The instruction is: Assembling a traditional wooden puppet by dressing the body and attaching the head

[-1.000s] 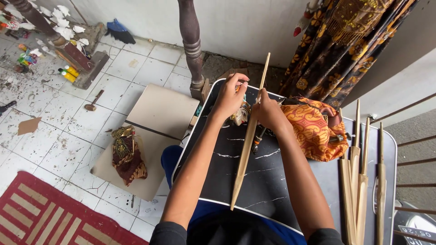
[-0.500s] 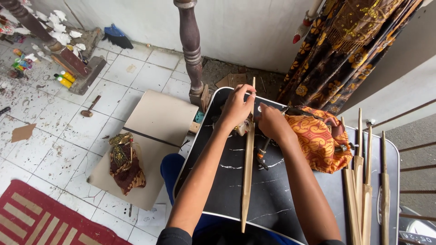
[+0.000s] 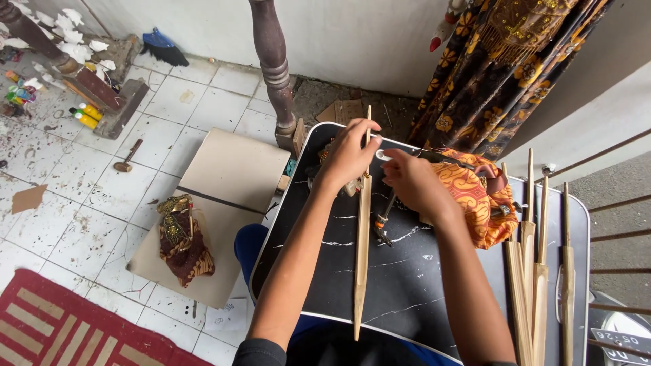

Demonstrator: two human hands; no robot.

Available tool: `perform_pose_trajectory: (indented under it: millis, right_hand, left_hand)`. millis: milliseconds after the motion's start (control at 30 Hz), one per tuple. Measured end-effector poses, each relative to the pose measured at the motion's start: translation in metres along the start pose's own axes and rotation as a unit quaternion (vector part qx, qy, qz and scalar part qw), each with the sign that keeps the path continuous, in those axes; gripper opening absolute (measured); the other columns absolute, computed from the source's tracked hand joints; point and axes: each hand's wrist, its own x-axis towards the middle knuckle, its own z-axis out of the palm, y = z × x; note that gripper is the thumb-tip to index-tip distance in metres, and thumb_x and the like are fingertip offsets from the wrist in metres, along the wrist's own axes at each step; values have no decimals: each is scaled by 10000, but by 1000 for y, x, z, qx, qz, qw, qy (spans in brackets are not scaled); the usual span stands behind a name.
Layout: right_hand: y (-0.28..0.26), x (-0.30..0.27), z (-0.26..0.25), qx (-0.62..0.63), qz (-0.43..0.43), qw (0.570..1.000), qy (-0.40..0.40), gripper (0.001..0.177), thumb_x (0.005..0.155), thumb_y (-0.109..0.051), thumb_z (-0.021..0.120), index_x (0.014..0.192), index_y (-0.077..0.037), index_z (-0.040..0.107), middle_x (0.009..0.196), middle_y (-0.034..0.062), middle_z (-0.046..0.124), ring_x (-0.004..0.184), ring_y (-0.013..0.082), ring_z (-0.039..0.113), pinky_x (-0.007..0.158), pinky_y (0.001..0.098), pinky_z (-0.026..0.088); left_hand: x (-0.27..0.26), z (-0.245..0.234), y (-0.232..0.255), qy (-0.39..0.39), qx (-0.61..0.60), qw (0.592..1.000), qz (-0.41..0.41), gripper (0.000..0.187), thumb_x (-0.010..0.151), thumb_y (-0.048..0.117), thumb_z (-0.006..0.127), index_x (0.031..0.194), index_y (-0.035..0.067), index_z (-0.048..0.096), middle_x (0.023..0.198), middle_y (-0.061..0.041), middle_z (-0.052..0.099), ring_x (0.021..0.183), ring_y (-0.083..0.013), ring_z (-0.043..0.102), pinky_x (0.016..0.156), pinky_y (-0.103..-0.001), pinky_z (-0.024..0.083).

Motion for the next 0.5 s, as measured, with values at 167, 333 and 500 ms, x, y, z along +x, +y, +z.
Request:
perform_pose_trajectory:
  millis: [167,333,500]
  right_hand:
    - [48,68,60,-58,-34,998,1,334,746,-62,486,1073,4,472,877,226,585,808,384,578,671,468,479]
    - [94,125,101,-82,-9,994,71,323,746,-123,523,1029,9,438,864,236,538,772,416,574,627,474,489]
    - [82,125,90,-84,51,993,63,273,722,-187,567,867,30,486,786,227,567,712,407,590,572,448,499]
  left_hand:
    - [2,-10,-15,41,25,999,-16,173,817,121,466,961,80,553,980,-124,540,948,-307,534,815,-412,411]
    - [0,-10,-39,106,65,991,41,146,778,127,501,908,79,550,907,-128,552,874,-325,555,758,-397,440]
    - [-2,-7,-32,106,45,993,42,164,766,216,532,885,106,559,921,-83,543,885,-298,551,776,-385,430]
